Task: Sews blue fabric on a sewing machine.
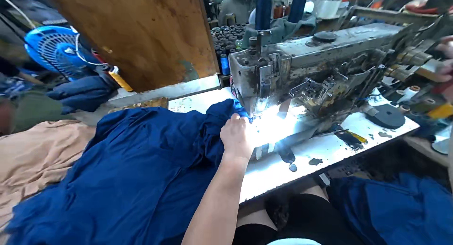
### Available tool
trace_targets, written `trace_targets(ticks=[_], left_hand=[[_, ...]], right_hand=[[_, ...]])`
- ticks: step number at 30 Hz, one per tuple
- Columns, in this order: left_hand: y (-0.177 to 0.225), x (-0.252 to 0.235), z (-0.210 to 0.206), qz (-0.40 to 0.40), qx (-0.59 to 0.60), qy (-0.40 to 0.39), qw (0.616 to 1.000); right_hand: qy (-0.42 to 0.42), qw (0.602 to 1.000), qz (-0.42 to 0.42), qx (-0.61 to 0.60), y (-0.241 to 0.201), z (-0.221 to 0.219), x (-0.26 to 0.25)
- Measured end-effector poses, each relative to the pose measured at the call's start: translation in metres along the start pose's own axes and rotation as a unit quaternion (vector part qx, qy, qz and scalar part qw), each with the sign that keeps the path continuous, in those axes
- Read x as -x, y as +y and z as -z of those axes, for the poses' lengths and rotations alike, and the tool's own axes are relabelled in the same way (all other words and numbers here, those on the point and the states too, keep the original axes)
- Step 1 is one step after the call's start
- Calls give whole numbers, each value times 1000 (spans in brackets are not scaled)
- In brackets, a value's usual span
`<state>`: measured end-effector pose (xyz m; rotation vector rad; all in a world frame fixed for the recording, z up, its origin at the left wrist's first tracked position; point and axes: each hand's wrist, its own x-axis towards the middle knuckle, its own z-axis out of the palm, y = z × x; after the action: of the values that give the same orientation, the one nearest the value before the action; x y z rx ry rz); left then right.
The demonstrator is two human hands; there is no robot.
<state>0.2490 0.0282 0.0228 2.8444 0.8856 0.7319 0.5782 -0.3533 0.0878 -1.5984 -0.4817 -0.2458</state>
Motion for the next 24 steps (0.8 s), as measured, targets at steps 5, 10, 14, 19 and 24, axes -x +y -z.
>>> trace_targets(ticks=[5, 10, 14, 19, 24], left_hand=[[-15, -7, -25, -74, 31, 60, 995], [-16, -2, -17, -97, -16, 19, 995], [-15, 2, -12, -101, -9, 20, 995], [-26, -25, -14, -121, -1, -3, 993], [-53, -94, -48, -10, -17, 8, 1000]], right_hand=[[-101, 985, -130, -44, -24, -54, -40], [-45, 969, -220, 99, -53, -79, -54], [-74, 987, -141, -15, -31, -81, -40], [-101, 945, 30, -311, 25, -86, -35], [-95, 935, 12, -342, 9, -98, -20]])
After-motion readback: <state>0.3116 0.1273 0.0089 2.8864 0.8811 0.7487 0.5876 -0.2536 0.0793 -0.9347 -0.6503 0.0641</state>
